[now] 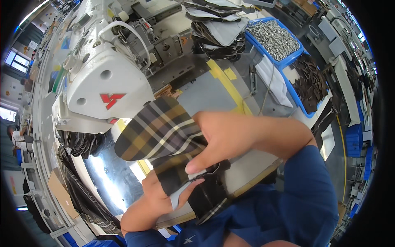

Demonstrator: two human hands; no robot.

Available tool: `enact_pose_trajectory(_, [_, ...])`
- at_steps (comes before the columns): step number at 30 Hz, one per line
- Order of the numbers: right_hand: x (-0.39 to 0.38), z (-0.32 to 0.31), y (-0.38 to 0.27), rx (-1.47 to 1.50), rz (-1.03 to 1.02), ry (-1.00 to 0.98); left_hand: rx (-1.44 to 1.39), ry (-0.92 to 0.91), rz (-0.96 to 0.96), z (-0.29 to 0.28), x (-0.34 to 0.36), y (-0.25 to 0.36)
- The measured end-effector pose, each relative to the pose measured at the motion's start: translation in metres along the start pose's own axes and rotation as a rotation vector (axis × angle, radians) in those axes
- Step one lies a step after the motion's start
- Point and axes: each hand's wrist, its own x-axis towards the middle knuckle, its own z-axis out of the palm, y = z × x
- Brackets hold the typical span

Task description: The person sews zippers onto small fabric pouches using an industrial sewing machine. They repeatedly align the zipper, feed the pouch under the needle, sew, and trim the thread before moving to the next pouch.

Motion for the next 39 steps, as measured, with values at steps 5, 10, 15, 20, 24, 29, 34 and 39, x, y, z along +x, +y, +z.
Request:
enact_pose_trajectory(5, [-0.005, 0.012, -0.005, -0.174, -0.005, 0.029, 0.333, 0.022, 0.136, -0.024, -0.011, 0.003])
enact_pose_trajectory(10, [-0.004, 0.018, 0.005, -0.29, -0.102, 0.125, 0.83, 0.313, 0.629, -0.01, -0.016, -0.001])
enact_pose_trajectory(15, [-0.002, 0.02, 0.006, -0.28, -0.121, 0.168, 0.806, 0.036, 0.62, -0.011, -0.013, 0.008])
enact_pose_trajectory(20, [-0.004, 0.019, 0.004, -0.315, -0.206, 0.155, 0.785, 0.03, 0.55, -0.01, -0.014, 0.008])
enact_pose_trajectory(24, [-0.004, 0.019, 0.001, -0.37, -0.158, 0.108, 0.814, 0.001, 0.601, -0.008, -0.01, 0.01])
enact_pose_trajectory(29, [-0.004, 0.023, -0.008, -0.375, -0.063, 0.085, 0.827, 0.023, 0.791, -0.011, -0.013, 0.005])
enact_pose_trajectory(34, [0.004, 0.024, 0.013, -0.275, -0.085, 0.083, 0.86, 0.067, 0.859, -0.01, -0.019, 0.004])
enact_pose_trajectory(39, [0.009, 0.023, 0.026, -0.146, -0.161, 0.16, 0.657, -0.129, 0.686, -0.021, -0.019, 0.008])
